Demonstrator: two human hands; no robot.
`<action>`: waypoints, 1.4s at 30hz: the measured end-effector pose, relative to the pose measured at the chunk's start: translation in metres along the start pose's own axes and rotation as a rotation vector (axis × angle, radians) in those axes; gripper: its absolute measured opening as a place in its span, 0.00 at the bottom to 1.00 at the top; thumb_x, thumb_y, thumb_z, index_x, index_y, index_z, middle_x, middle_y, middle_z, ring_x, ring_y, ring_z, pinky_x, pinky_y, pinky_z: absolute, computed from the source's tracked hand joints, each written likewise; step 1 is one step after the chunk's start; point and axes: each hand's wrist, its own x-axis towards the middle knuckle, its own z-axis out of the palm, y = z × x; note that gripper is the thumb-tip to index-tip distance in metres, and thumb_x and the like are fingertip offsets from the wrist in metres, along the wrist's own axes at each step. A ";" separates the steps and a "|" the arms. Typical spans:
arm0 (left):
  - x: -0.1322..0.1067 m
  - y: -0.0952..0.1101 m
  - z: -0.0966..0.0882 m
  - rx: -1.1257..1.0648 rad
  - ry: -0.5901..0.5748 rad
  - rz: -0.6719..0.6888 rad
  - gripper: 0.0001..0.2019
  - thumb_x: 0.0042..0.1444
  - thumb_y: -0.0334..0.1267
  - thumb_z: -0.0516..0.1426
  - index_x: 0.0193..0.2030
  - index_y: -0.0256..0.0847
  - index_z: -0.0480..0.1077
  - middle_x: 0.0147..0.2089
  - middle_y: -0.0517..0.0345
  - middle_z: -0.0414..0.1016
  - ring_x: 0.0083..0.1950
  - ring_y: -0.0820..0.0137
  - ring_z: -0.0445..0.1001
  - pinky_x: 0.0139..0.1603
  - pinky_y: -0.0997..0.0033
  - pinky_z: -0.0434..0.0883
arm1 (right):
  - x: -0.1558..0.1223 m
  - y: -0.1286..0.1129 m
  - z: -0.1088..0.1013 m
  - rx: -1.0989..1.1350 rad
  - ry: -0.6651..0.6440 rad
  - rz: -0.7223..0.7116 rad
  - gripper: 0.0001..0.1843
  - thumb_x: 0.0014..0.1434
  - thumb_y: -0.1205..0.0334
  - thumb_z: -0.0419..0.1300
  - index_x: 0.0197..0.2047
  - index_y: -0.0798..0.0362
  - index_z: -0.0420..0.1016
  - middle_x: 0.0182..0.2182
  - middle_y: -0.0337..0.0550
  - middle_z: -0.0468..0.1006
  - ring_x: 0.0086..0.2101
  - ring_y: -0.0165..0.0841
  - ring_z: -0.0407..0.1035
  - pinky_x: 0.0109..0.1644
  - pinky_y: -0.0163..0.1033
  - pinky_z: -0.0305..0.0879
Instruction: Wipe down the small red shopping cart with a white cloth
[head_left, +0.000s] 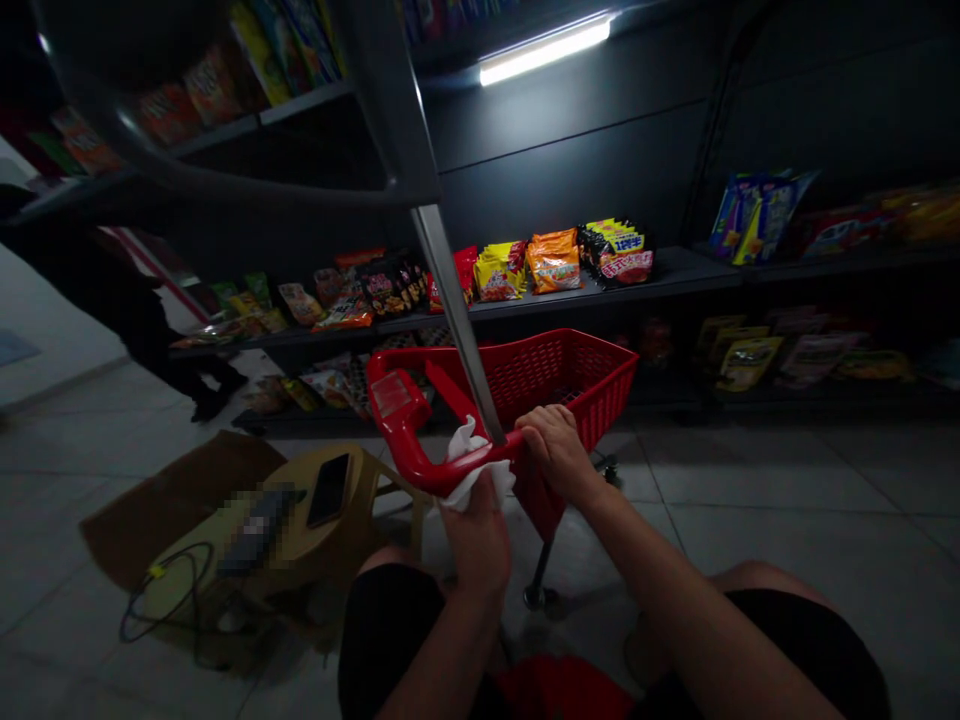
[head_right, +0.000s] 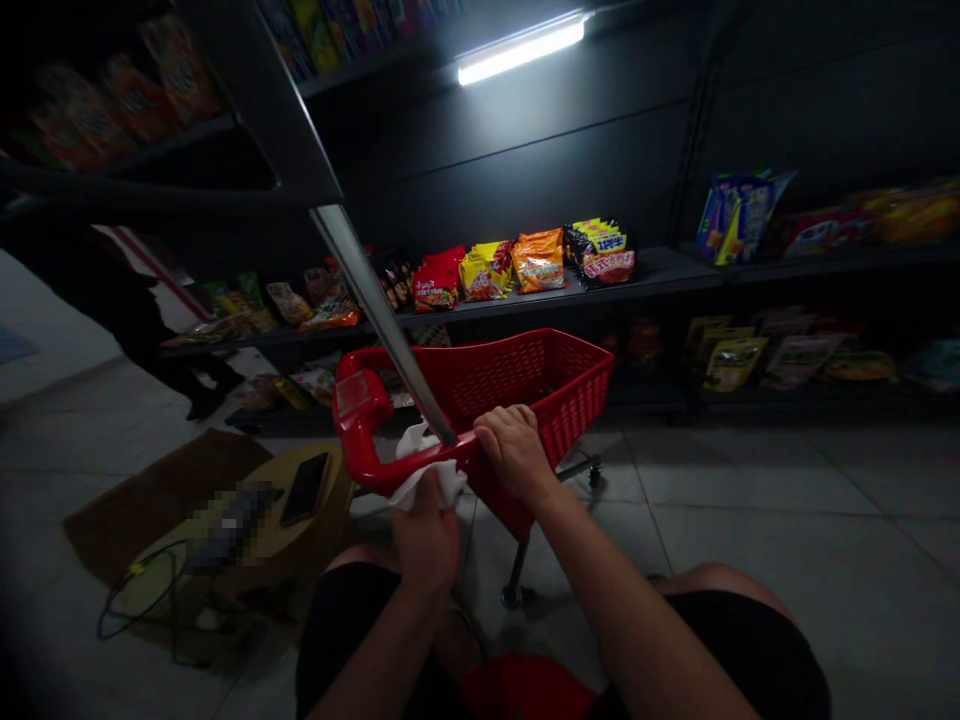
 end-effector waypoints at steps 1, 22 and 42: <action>0.001 -0.005 -0.004 0.122 -0.031 0.006 0.22 0.50 0.45 0.67 0.49 0.38 0.72 0.50 0.49 0.80 0.51 0.63 0.79 0.56 0.61 0.73 | 0.000 0.000 0.001 -0.001 0.010 0.005 0.25 0.73 0.50 0.36 0.42 0.48 0.71 0.39 0.41 0.76 0.44 0.35 0.65 0.58 0.44 0.50; 0.067 0.119 0.029 1.959 -0.780 0.497 0.24 0.57 0.59 0.58 0.48 0.40 0.73 0.40 0.47 0.81 0.41 0.55 0.81 0.37 0.64 0.73 | 0.008 -0.009 0.010 0.039 0.000 0.003 0.19 0.73 0.54 0.41 0.52 0.47 0.71 0.48 0.41 0.79 0.48 0.33 0.69 0.59 0.44 0.49; 0.050 0.071 -0.066 1.559 -0.553 1.397 0.26 0.62 0.27 0.54 0.66 0.43 0.64 0.62 0.50 0.72 0.62 0.57 0.67 0.72 0.48 0.56 | 0.014 -0.016 0.021 0.052 0.021 0.011 0.19 0.73 0.55 0.43 0.52 0.50 0.72 0.48 0.43 0.80 0.49 0.33 0.71 0.57 0.41 0.54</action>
